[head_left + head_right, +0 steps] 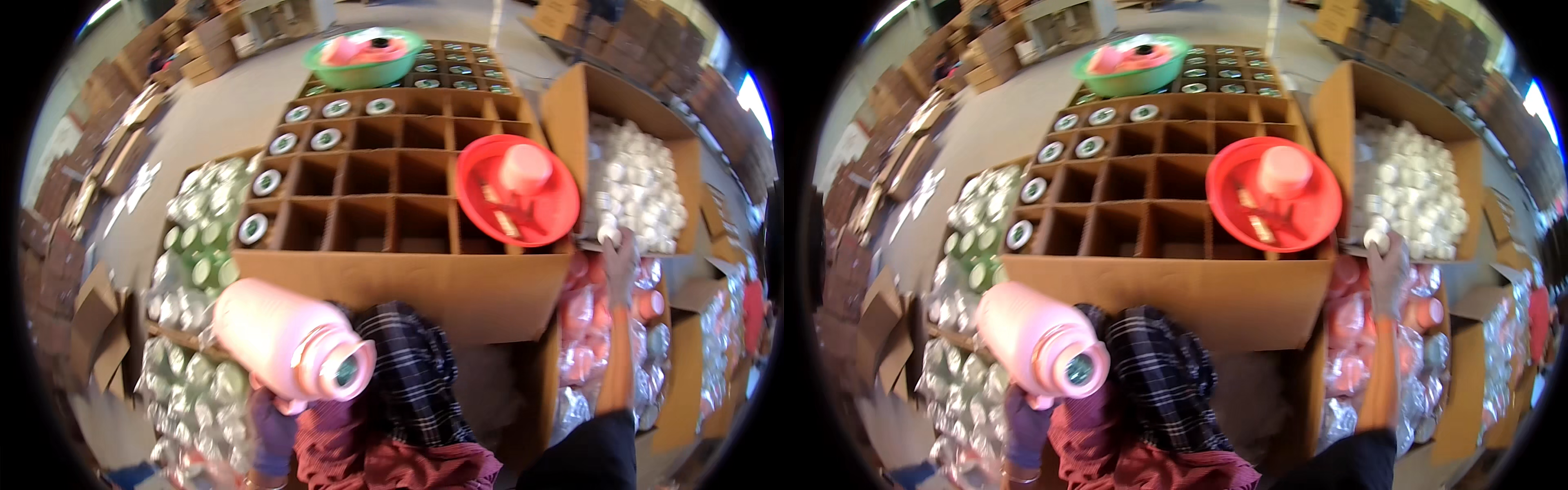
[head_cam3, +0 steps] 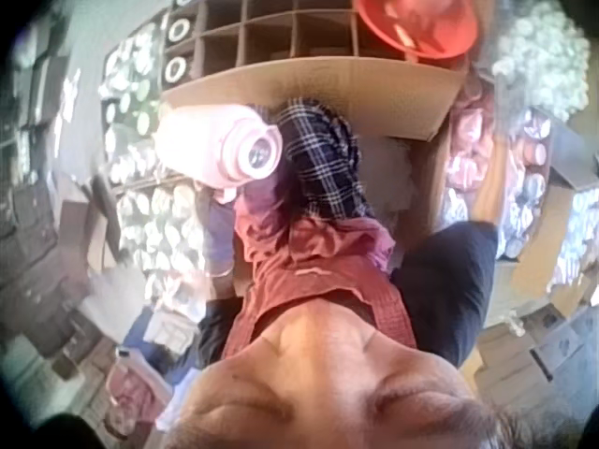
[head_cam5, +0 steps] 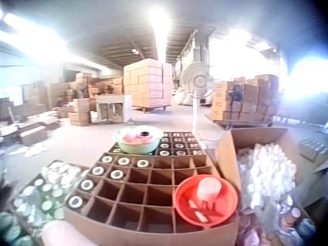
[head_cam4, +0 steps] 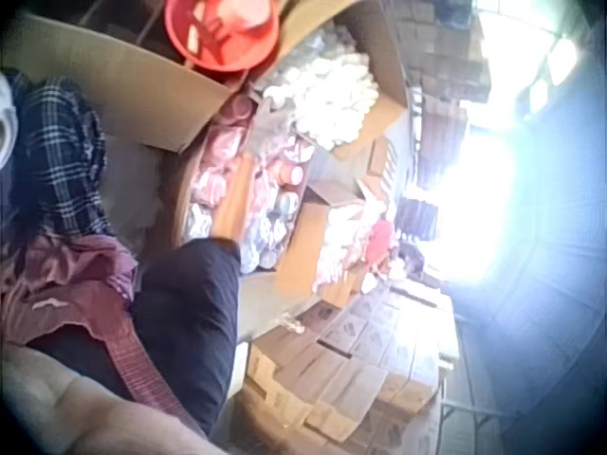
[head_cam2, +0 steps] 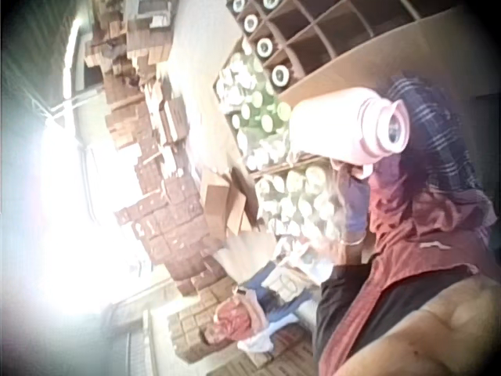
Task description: The person assembles pink plastic containers by inserting a black circular insert and a white cap into each container, then places the finished units into a cardboard box. The person repeats this process for multiple containers.
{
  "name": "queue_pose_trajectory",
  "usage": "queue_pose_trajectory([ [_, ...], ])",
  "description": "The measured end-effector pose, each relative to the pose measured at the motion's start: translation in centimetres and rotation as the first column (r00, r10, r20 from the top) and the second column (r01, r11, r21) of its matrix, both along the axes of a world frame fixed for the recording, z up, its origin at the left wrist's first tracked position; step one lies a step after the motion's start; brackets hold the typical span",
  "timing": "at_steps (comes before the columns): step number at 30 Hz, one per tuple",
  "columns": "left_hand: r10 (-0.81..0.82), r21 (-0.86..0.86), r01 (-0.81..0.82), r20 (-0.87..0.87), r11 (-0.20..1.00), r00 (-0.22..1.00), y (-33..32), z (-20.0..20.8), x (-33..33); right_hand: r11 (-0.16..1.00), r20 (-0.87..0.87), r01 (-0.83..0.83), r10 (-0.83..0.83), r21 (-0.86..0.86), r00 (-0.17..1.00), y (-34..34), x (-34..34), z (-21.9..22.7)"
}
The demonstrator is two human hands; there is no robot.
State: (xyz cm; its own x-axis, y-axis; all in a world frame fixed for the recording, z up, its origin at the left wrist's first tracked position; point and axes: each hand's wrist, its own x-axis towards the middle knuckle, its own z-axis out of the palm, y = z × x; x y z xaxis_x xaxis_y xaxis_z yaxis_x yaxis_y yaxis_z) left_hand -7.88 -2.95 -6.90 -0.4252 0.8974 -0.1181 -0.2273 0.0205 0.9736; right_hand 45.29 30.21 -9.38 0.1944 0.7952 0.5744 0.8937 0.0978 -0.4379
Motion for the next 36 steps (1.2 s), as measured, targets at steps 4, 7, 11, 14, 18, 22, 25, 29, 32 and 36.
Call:
queue_pose_trajectory([
  [4, 0.208, -0.048, -0.207, 0.423, 0.977, 0.882, 2.5, 3.7, 4.1, 0.794, -0.251, -0.608, 0.584, -0.023, 0.772, -16.4, -18.0, 6.9],
  [7, 0.099, -0.057, -0.083, 0.398, 0.995, 0.912, 1.1, 2.8, 3.9, 0.635, -0.317, -0.763, 0.753, 0.122, 0.576, -21.7, -25.5, 7.3],
  [11, 0.088, 0.016, -0.111, 0.503, 0.994, 0.86, -0.5, 2.1, 4.4, 0.645, -0.194, -0.764, 0.749, 0.001, 0.633, -23.2, -28.8, 8.7],
  [14, 0.156, -0.042, -0.156, 0.505, 0.987, 0.849, -1.6, -0.7, 3.7, 0.696, -0.094, -0.718, 0.716, 0.016, 0.692, -23.0, -29.8, 10.8],
  [18, 0.175, 0.034, -0.209, 0.423, 0.977, 0.889, -0.5, 1.3, 5.6, 0.635, -0.337, -0.749, 0.759, 0.191, 0.557, -22.8, -31.9, 9.6],
  [22, 0.176, 0.107, -0.218, 0.308, 0.97, 0.935, 0.6, 3.8, 5.6, 0.583, -0.51, -0.778, 0.755, 0.235, 0.411, -21.1, -31.7, 6.4],
  [25, 0.226, 0.089, -0.269, 0.331, 0.959, 0.916, 2.2, 4.0, 5.3, 0.421, -0.439, -0.888, 0.844, 0.185, 0.309, -18.0, -31.3, 6.8],
  [29, 0.098, 0.161, -0.18, 0.416, 0.97, 0.904, 3.4, 1.9, 3.3, 0.413, -0.167, -0.909, 0.902, 0.062, 0.398, -7.2, -28.1, 12.3],
  [32, 0.102, 0.134, -0.188, 0.482, 0.973, 0.87, 4.3, 2.5, 3.7, 0.98, 0.21, -0.197, 0.196, -0.018, 0.958, 5.4, -22.1, 8.9],
  [36, 0.109, 0.151, -0.226, 0.549, 0.962, 0.829, 5.1, 0.7, 2.8, 0.956, 0.174, -0.144, 0.192, -0.256, 0.966, 12.8, -18.1, 6.6],
])
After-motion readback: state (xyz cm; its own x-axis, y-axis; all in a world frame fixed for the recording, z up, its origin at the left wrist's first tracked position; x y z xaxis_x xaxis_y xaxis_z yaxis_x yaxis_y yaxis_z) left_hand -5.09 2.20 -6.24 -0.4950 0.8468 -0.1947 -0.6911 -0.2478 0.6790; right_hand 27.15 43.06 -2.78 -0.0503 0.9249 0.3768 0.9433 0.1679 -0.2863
